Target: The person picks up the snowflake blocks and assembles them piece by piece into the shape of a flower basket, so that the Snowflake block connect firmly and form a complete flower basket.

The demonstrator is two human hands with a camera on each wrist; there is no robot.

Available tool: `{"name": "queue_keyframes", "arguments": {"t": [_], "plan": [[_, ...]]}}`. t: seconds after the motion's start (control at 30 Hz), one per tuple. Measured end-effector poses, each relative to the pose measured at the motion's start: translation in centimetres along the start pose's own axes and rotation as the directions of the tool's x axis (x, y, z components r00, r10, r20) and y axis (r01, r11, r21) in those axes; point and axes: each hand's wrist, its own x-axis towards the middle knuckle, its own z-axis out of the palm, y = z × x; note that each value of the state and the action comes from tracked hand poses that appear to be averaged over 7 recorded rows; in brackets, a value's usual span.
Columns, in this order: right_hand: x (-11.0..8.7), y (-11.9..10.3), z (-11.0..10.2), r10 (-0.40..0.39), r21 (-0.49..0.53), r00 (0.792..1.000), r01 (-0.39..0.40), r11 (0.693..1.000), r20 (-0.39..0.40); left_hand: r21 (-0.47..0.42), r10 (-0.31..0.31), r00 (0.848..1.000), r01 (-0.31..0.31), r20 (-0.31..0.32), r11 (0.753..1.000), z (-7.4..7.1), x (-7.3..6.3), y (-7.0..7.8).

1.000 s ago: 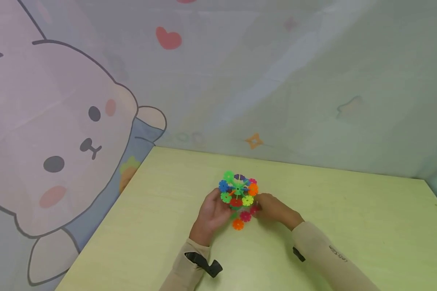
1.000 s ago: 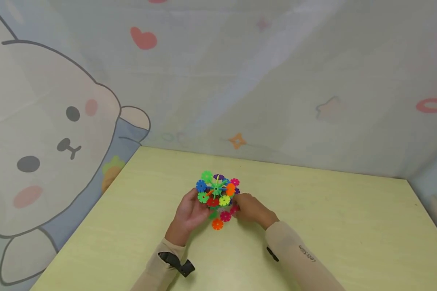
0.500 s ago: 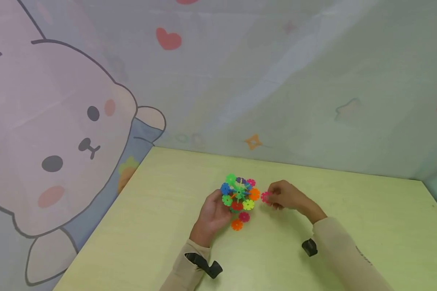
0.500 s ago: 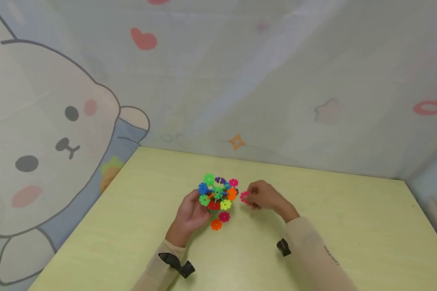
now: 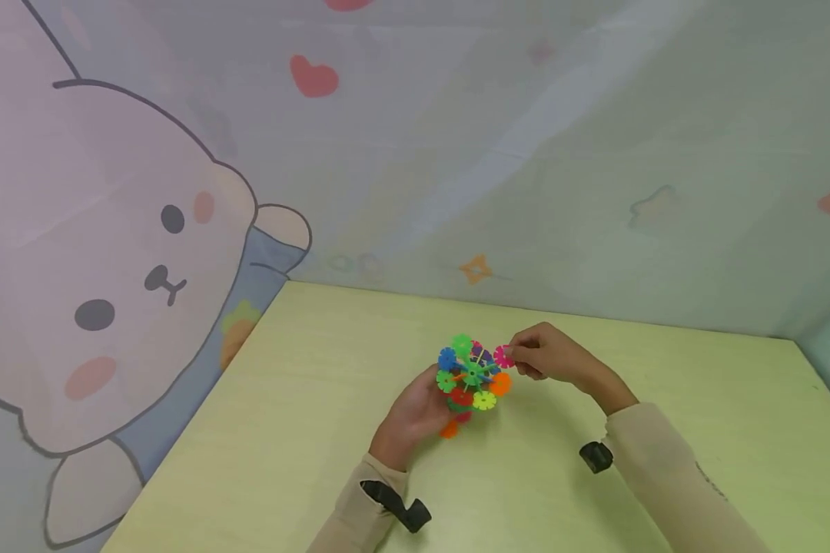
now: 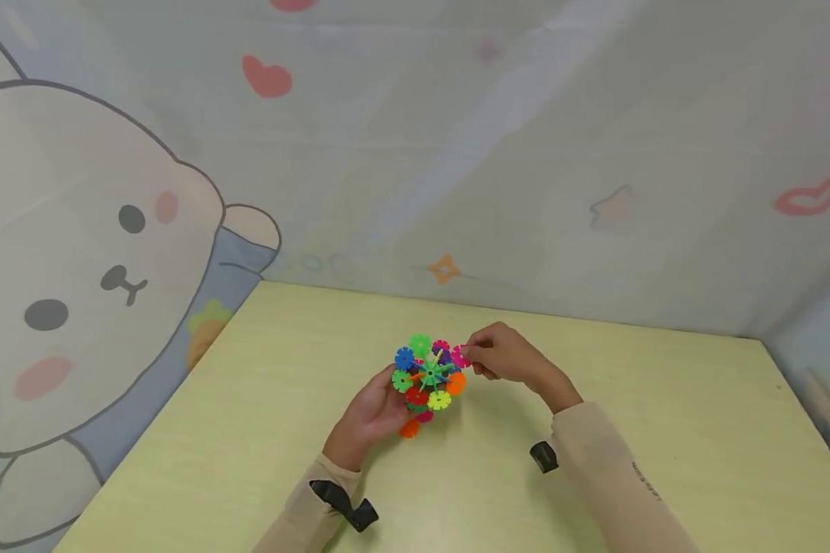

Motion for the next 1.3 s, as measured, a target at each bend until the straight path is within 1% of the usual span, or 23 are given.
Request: {"name": "queue_keyframes", "arguments": {"t": [0.03,0.1,0.17,0.33,0.43,0.57,0.83,1.0,1.13,1.3], "plan": [[0.02,0.10,0.06,0.004,-0.003,1.000,-0.004,1.000,0.001,0.023,-0.002,1.000,0.002,0.006,1.000,0.06,-0.01,-0.05],[0.05,0.27,0.16,0.009,-0.012,1.000,-0.009,1.000,-0.003,0.037,0.002,1.000,-0.003,0.022,0.999,0.16,-0.11,-0.09],[0.08,0.49,0.19,0.008,-0.017,1.000,-0.009,1.000,-0.005,0.017,0.006,0.999,-0.007,0.035,1.000,0.18,-0.27,-0.07],[-0.10,0.67,0.12,0.012,0.006,1.000,-0.012,1.000,0.003,-0.042,-0.004,0.997,0.007,0.077,0.999,0.10,-0.61,0.07],[-0.21,0.58,0.01,-0.003,0.021,1.000,0.002,1.000,0.020,-0.035,-0.007,0.996,0.010,0.091,0.999,0.12,-0.62,0.07],[-0.24,0.45,-0.09,-0.001,0.020,0.999,0.001,1.000,0.036,-0.016,-0.009,0.995,0.011,0.104,1.000,0.21,-0.56,0.03],[-0.33,0.37,-0.06,0.045,0.014,0.998,-0.045,0.999,0.049,-0.025,-0.013,0.992,0.016,0.128,1.000,0.13,-0.46,-0.14],[-0.32,0.44,-0.04,0.034,-0.001,0.998,-0.034,0.999,0.058,0.025,-0.002,0.988,-0.002,0.152,1.000,0.16,-0.36,-0.18],[-0.31,0.44,0.02,0.013,-0.025,0.997,-0.012,1.000,0.071,0.069,0.006,0.985,-0.018,0.175,0.997,0.50,-0.46,0.05],[-0.35,0.35,0.22,-0.011,-0.024,0.997,0.013,1.000,0.073,0.095,0.012,0.984,-0.029,0.177,0.995,0.81,-0.71,0.33]]}}
